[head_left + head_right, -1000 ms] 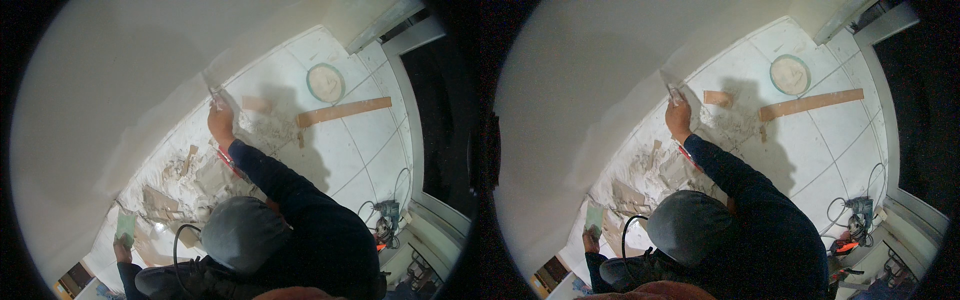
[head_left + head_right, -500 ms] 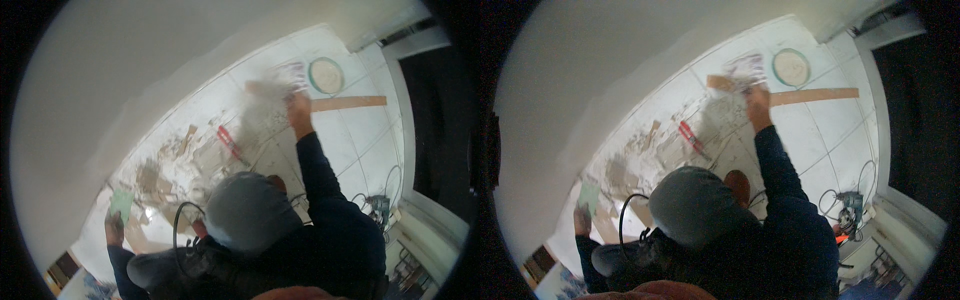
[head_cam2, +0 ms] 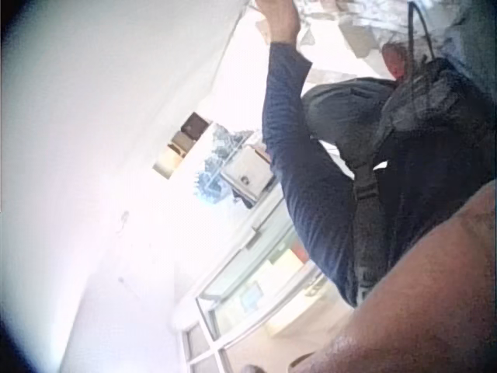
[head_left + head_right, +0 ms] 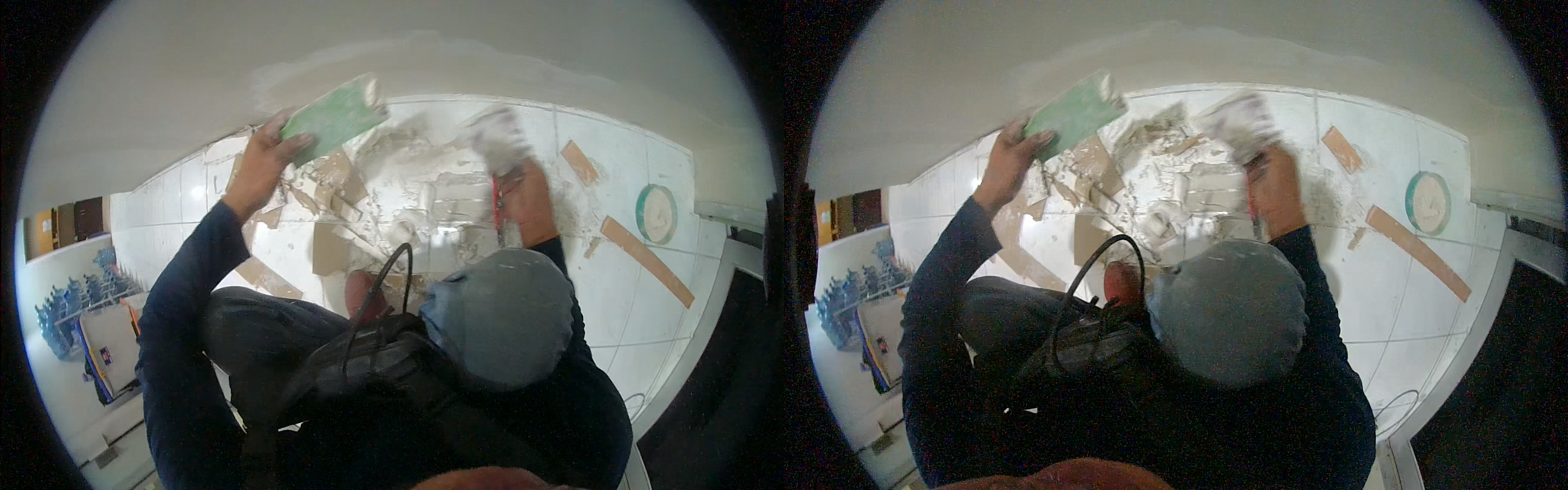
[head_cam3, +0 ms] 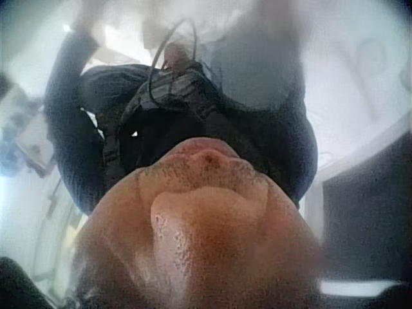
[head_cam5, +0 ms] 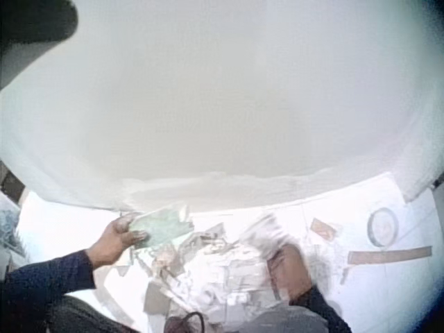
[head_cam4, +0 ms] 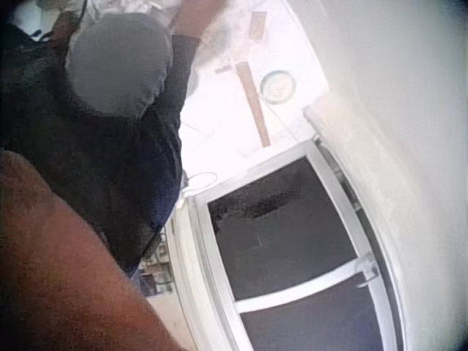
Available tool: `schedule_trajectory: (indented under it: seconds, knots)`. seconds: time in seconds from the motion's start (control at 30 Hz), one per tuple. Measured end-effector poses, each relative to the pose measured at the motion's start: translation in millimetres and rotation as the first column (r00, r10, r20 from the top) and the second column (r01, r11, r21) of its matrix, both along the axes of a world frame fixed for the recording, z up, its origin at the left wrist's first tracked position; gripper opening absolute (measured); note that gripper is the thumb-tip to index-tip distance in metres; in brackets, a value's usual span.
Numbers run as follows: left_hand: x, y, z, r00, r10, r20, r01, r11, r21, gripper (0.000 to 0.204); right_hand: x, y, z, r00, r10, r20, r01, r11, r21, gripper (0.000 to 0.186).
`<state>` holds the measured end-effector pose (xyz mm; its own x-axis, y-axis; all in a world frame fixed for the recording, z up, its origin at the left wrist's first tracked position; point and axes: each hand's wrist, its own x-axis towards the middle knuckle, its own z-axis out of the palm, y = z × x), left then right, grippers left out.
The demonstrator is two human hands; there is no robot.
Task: The person applies compound to a wall corner using a putty knife, scrapes and mixes compound between putty knives, and applies the compound along the wall surface.
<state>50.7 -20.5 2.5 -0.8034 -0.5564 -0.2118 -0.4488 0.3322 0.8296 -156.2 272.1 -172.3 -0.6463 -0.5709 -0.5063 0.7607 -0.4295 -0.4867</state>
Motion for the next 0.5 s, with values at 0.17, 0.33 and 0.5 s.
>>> schedule_trajectory:
  seconds: [0.17,0.33,0.5]
  knots:
    - [3,23,-4,0.984,-0.024,-0.177,0.0,0.991,-0.134,0.033,78,-80,16,0.826,0.214,-0.521,-0.379,0.896,-0.233,0.028]
    - [5,23,-8,0.93,-0.364,0.039,0.313,0.735,-0.601,0.037,72,-92,48,0.957,0.261,0.124,-0.194,0.9,-0.391,0.029]
    - [1,-9,-24,0.834,-0.463,0.299,0.515,0.462,-0.722,0.042,59,-73,57,0.989,0.145,0.018,-0.115,0.848,-0.517,0.026]
